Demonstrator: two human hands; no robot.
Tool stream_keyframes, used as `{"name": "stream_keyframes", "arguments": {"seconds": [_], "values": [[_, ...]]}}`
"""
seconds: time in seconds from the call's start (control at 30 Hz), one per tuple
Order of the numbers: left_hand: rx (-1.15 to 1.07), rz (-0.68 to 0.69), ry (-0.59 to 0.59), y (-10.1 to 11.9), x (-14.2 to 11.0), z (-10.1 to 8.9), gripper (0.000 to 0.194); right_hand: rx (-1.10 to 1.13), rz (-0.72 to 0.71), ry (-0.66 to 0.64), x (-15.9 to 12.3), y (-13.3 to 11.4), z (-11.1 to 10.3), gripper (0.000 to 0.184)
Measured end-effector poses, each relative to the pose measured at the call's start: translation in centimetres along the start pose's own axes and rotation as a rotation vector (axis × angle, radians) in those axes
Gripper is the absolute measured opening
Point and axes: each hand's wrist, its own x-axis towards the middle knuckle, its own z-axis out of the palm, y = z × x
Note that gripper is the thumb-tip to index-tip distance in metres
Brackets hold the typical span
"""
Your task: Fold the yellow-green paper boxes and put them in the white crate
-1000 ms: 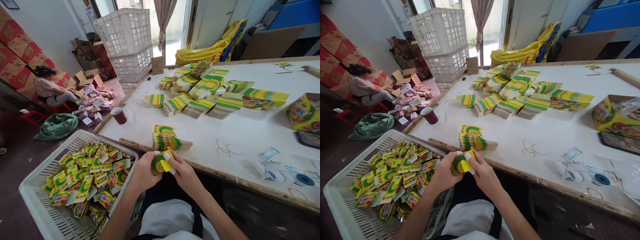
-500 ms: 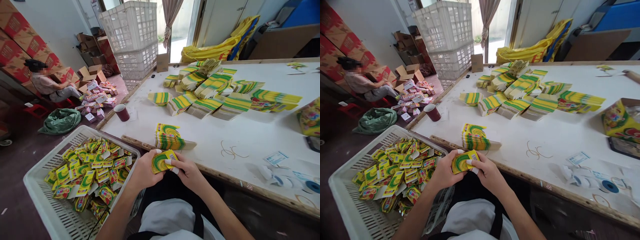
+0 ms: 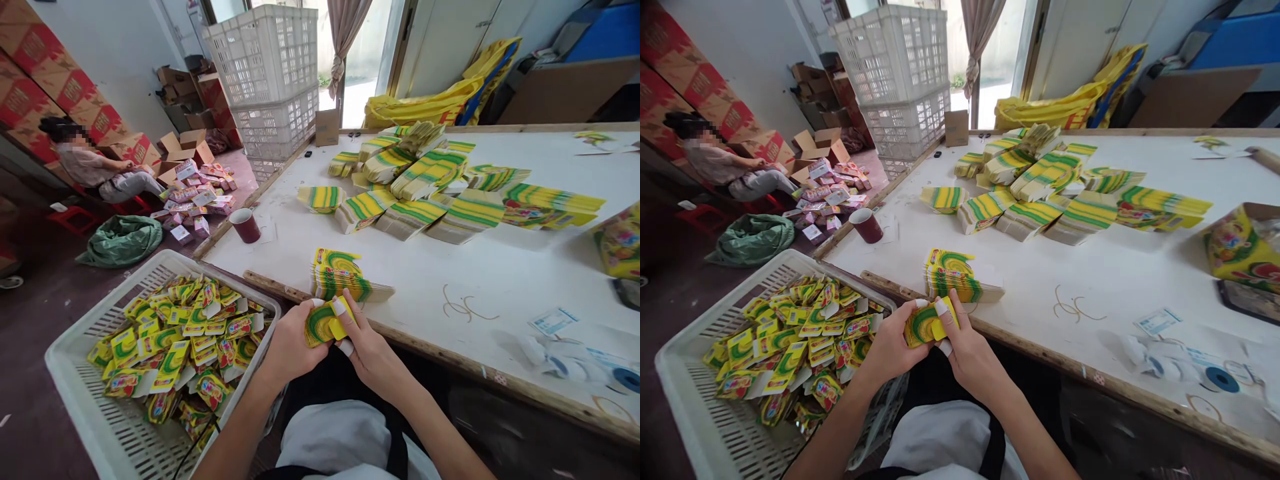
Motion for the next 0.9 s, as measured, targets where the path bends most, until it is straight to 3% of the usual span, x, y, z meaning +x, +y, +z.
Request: {"name": "stream_keyframes", "arguments": {"seconds": [0.37, 0.5, 0.67, 0.73, 0.9], "values": [[-0.137, -0.046, -0.048, -0.3, -0.1, -0.1, 0.054, -0.008, -0.094, 0.011, 0.1, 1.3, -1.3, 0.027], [-0.09, -0.037, -0.008, 0.3, 0.0, 0.5, 0.046, 0.054, -0.065, 0.034, -0.2, 1.2, -0.8, 0.039], [-0.088, -0.031, 0.044, 0.6, -0.2, 1.4, 0.052, 0.308, 0.065, 0.102, -0.6, 1.5, -0.3, 0.062], [-0.102, -0.045, 0.054, 0.6, -0.3, 1.6, 0.054, 0.358, 0.083, 0.099, -0.5, 1.8, -0.5, 0.06], [-0.126, -0.025, 0.071, 0.4, -0.3, 1.3, 0.055, 0.252, -0.058, 0.065, 0.0, 1.5, -1.1, 0.047]]}}
